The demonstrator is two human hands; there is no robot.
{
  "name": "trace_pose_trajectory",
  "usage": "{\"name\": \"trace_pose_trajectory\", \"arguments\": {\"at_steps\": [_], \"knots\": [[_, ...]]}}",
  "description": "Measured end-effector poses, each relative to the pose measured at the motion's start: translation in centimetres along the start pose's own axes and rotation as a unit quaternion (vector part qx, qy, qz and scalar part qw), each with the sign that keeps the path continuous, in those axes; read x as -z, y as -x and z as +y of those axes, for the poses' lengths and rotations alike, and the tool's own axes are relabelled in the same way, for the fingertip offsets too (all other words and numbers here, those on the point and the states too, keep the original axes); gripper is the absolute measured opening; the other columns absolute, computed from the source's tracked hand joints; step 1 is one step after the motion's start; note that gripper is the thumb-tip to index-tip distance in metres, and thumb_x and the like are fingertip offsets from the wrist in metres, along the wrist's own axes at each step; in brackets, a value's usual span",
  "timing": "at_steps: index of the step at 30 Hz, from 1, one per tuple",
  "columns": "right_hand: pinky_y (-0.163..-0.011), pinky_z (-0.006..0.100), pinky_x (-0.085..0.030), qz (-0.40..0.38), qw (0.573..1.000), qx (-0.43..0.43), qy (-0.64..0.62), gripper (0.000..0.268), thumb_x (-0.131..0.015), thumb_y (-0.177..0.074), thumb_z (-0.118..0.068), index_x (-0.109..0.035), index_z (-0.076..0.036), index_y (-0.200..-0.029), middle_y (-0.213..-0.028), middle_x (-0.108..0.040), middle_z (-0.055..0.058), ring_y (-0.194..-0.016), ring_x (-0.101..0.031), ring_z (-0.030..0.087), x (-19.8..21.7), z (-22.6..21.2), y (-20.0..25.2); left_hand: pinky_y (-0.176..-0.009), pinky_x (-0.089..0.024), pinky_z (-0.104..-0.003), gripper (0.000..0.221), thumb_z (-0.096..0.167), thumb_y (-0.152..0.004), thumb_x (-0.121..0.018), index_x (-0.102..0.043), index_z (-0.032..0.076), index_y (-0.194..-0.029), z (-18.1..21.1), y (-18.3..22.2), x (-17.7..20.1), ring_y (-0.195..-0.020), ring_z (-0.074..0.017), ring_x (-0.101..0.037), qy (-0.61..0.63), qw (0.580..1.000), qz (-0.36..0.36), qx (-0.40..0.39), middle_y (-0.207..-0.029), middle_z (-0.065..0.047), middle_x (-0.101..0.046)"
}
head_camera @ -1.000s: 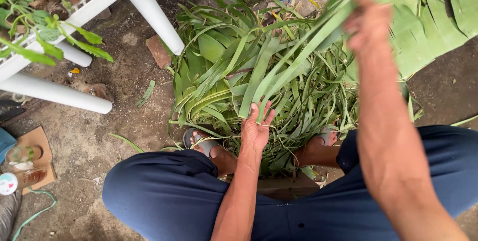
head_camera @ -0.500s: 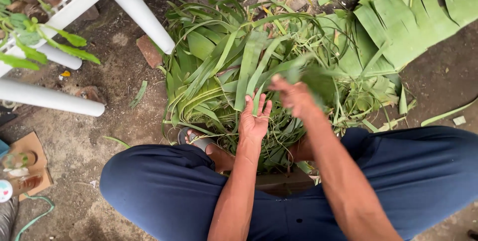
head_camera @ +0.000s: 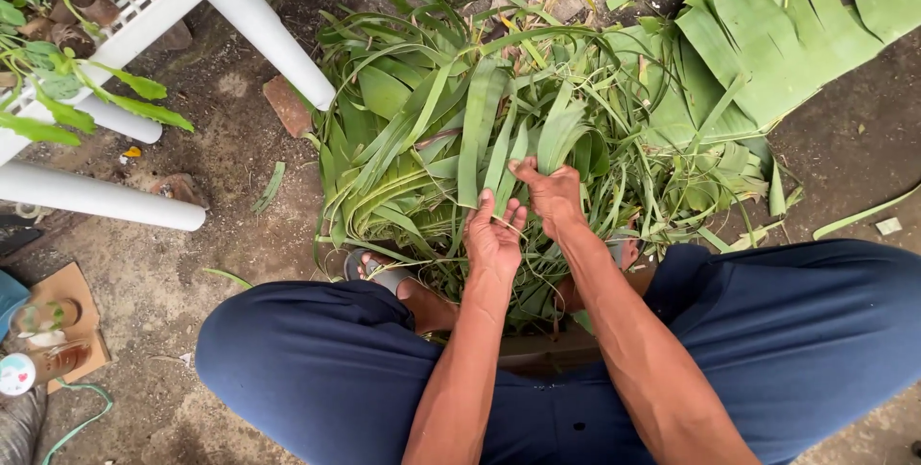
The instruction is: Tearing banana leaves into thin strips by hand and using a small knife to assist.
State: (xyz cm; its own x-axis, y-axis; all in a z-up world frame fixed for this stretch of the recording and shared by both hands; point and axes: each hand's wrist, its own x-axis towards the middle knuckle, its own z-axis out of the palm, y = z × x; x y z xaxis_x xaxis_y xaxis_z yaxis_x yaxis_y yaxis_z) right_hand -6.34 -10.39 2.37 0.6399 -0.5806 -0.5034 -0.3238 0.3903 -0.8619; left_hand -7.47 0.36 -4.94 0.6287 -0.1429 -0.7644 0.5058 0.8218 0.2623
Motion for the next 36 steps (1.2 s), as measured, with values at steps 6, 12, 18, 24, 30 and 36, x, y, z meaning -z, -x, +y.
{"name": "trace_pose_trajectory", "arguments": {"at_steps": [6,12,18,24,30,36], "knots": [[-0.029,0.022,-0.032,0.047,0.998,-0.046,-0.017,0.034,-0.087,-0.081,-0.013,-0.057,-0.004,-0.067,-0.042,-0.048,0.001,-0.028,-0.035,0.005,0.0,1.8,-1.0,-0.060,-0.062,-0.029,0.030,0.034,-0.090,-0.081,-0.067,0.011,-0.103,1.1,2.8,-1.8,-0.065,-0.0176,-0.070,-0.036,0.998,0.035,-0.036,-0.084,-0.001,-0.062],[-0.033,0.021,-0.034,0.036,0.997,-0.069,-0.011,0.027,-0.087,-0.080,-0.014,-0.065,0.002,-0.079,-0.046,-0.049,0.000,-0.032,-0.035,0.003,0.2,2.2,-1.6,-0.034,-0.033,-0.018,0.026,0.032,-0.091,-0.080,-0.070,0.009,-0.097,1.3,3.6,-2.4,-0.043,-0.0077,-0.049,-0.137,0.988,0.038,-0.059,-0.069,0.004,-0.044],[-0.038,0.026,-0.042,0.096,0.989,-0.113,0.000,0.040,-0.077,-0.093,-0.019,-0.056,0.001,-0.120,-0.062,-0.056,-0.001,-0.038,-0.040,0.008,1.5,-1.0,-3.6,-0.035,-0.026,-0.022,0.026,0.028,-0.086,-0.085,-0.063,0.015,-0.078,1.6,2.8,-0.3,-0.035,-0.0066,-0.039,-0.194,0.971,0.106,-0.085,-0.057,0.005,-0.039],[-0.040,0.020,-0.042,0.025,0.997,-0.067,-0.009,0.020,-0.066,-0.097,-0.022,-0.056,-0.007,-0.105,-0.070,-0.057,-0.003,-0.048,-0.045,0.003,3.1,-2.8,-3.2,-0.035,-0.029,-0.022,0.029,0.028,-0.084,-0.087,-0.062,0.015,-0.077,1.8,2.9,-1.5,-0.036,-0.0063,-0.043,-0.218,0.968,0.093,-0.086,-0.059,0.005,-0.046],[-0.042,0.019,-0.045,-0.127,0.980,-0.126,-0.083,0.015,-0.059,-0.099,-0.020,-0.060,-0.008,-0.109,-0.076,-0.059,-0.002,-0.055,-0.050,0.005,3.0,2.8,-3.7,-0.035,-0.024,-0.021,0.030,0.026,-0.085,-0.086,-0.059,0.016,-0.077,2.0,3.8,-1.8,-0.035,-0.0052,-0.037,-0.225,0.968,0.075,-0.084,-0.060,0.006,-0.042],[-0.059,0.029,-0.067,-0.142,0.974,-0.141,-0.111,0.017,-0.068,-0.094,-0.009,-0.059,-0.003,-0.107,-0.095,-0.075,0.008,-0.066,-0.073,0.013,1.7,2.4,-2.0,-0.036,-0.023,-0.021,0.030,0.025,-0.087,-0.084,-0.058,0.015,-0.077,1.9,3.2,-1.5,-0.035,-0.0050,-0.036,-0.228,0.968,0.055,-0.083,-0.061,0.005,-0.041]]}}
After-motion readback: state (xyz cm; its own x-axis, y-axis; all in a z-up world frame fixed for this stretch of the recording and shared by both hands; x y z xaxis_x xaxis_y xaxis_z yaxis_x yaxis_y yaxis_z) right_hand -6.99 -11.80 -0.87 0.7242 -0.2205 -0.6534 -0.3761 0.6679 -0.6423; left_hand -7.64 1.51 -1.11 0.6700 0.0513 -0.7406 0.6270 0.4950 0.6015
